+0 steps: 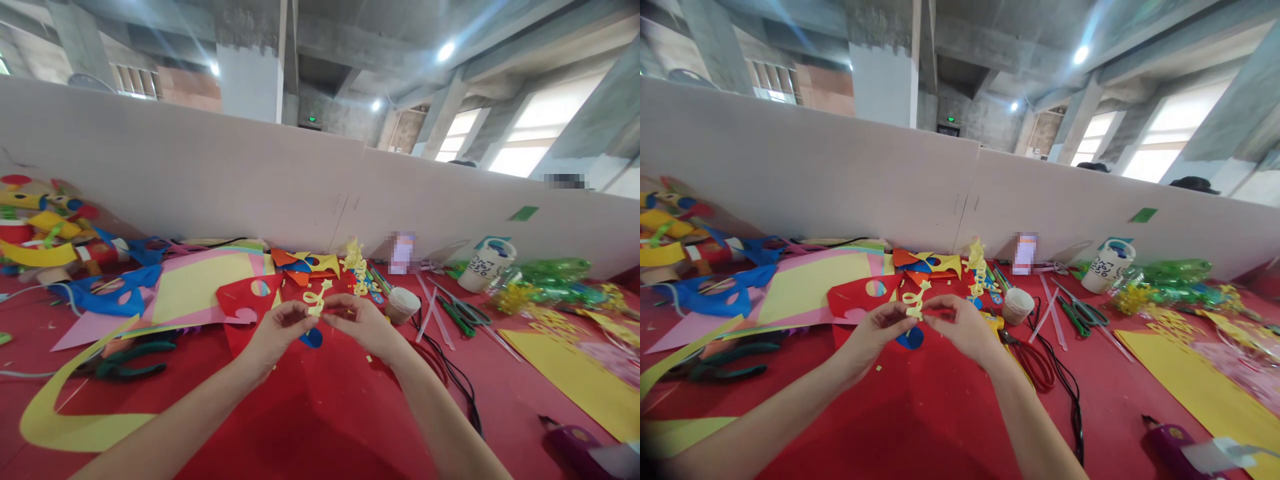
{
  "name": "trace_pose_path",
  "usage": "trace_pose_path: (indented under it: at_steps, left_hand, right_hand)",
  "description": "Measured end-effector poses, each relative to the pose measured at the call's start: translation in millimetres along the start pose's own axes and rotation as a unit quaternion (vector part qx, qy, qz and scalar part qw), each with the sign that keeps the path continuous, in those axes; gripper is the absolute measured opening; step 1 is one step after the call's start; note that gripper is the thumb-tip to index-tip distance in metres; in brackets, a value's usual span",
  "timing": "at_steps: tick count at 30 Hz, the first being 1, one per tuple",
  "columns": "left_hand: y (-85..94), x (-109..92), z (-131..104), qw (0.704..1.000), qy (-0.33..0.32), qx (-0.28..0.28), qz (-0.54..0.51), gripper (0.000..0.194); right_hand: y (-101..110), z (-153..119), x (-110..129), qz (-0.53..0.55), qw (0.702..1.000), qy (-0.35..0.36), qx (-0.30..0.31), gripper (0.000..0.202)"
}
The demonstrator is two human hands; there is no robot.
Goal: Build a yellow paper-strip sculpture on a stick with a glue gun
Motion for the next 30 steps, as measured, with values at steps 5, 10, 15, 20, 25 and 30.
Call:
trace_pose_path:
  at_steps: [5,10,15,20,25,30]
  left_hand:
    - [-0.5,-6.4,0.2,0.999,-0.022,-0.007,0.042,0.019]
    - [0.9,-6.2,0.8,0.998,-0.031,-0.007,0.047,0.015]
    - [0.0,-8.1,0.1,0.999,-0.034,0.000,0.030,0.016]
    - [-3.4,-3.4,-0.5,1.000,0.002,0.007,-0.022,0.022]
    - [-8.5,1.5,-0.6,0.997,0.017,0.039,-0.059,0.023]
    - [-9.6,2.2,-1.2,0.997,0.018,0.051,-0.056,0.022]
  right_hand:
    - [7.5,-2.7,8.9,-0.017,0.999,0.010,-0.026,0.018]
    - [7.5,-2.5,9.0,-0.005,1.000,0.012,-0.025,0.018]
    - [-5.3,-0.7,4.2,-0.015,0.999,0.022,0.028,0.024]
    - [-8.9,-0.4,0.4,-0.034,0.999,0.037,0.012,0.031]
    - [-8.5,-1.2,5.7,-0.068,0.996,0.029,0.041,0.023]
    - [-3.9,-4.0,10.2,-0.058,0.996,0.000,0.064,0.018]
Point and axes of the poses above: each hand's wrist, its own z-axis towards the middle knuckle, its own y-axis out of the back of the hand, x = y × z, the point moved 7 cm from there along z, towards the middle knuckle, and after that the axes turned 14 degrees about x, right-handed, at the moved point
